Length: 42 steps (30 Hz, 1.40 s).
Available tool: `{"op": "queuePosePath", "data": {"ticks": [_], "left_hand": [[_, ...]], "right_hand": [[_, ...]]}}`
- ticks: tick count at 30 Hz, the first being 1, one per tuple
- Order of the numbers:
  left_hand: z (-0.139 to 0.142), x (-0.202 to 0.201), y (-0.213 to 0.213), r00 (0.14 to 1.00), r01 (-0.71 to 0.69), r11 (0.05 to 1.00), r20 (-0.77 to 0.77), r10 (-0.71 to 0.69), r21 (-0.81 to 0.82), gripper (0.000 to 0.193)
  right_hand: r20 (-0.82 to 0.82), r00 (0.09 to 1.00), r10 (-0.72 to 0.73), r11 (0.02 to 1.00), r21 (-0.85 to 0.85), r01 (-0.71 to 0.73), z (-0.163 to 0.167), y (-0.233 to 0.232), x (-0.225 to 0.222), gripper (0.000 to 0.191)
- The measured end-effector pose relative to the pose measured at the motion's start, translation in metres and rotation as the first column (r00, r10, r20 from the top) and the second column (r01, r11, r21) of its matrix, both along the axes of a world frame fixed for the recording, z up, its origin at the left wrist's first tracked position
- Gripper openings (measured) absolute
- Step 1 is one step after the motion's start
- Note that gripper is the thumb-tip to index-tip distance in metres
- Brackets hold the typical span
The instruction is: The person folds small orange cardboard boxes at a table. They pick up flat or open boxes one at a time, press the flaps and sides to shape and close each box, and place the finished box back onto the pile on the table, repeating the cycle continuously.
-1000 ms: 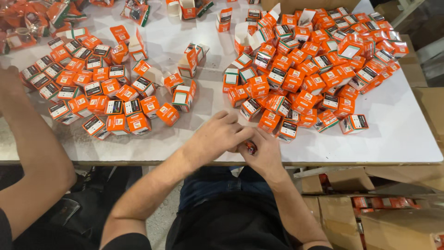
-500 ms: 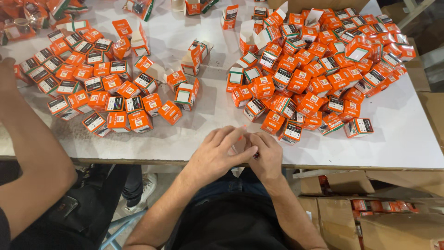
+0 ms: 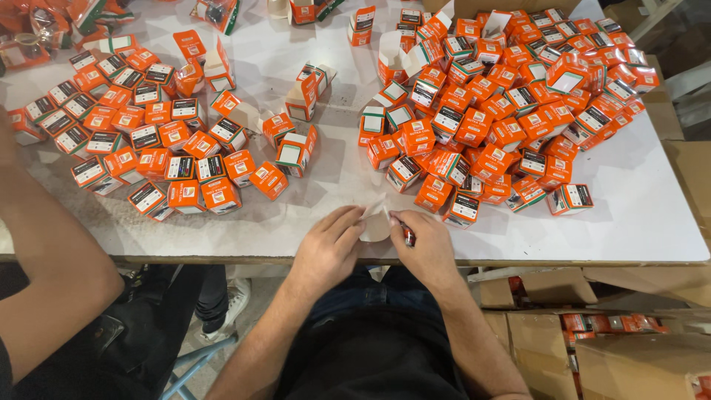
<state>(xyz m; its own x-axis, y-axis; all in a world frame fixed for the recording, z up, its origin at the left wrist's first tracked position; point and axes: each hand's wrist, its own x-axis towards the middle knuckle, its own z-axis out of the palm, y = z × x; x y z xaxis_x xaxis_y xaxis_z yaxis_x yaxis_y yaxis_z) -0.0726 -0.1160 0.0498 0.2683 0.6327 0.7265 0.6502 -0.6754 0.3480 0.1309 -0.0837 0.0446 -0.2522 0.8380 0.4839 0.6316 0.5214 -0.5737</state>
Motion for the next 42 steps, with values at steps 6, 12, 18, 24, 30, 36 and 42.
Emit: {"op": "queuePosePath", "data": {"ticks": [6,12,18,24,30,36,42], "left_hand": [[-0.009,0.015,0.002,0.997,0.038,0.992,0.07,-0.03,-0.122,0.051],[-0.01,0.015,0.014,0.989,0.084,0.968,0.14,-0.052,-0.234,0.071],[-0.011,0.013,0.015,0.984,0.121,0.962,0.156,-0.084,-0.244,0.078],[-0.013,0.014,0.017,0.986,0.12,0.966,0.139,-0.09,-0.227,0.075],[-0.015,0.016,0.017,0.986,0.137,0.968,0.125,-0.112,-0.211,0.072],[-0.013,0.017,0.015,0.99,0.101,0.983,0.117,-0.083,-0.152,0.057],[-0.014,0.022,0.024,0.985,0.108,0.975,0.154,-0.079,-0.195,0.053]], "right_hand": [[-0.091,0.993,-0.069,0.966,-0.254,0.044,0.009,-0.002,-0.007,0.055],[-0.531,0.835,0.147,0.967,-0.102,-0.235,0.017,-0.027,0.018,0.054],[0.314,0.946,0.083,0.919,0.342,-0.194,0.049,-0.019,0.016,0.036],[0.588,0.777,0.226,0.859,0.256,-0.444,0.062,-0.002,0.008,0.042],[0.369,0.885,0.283,0.934,0.105,-0.342,0.038,0.02,0.014,0.026],[0.207,0.973,0.105,0.888,0.42,-0.185,0.011,0.007,0.007,0.028],[0.331,0.944,-0.013,0.917,0.381,-0.121,0.005,0.0,0.012,0.037]]}}
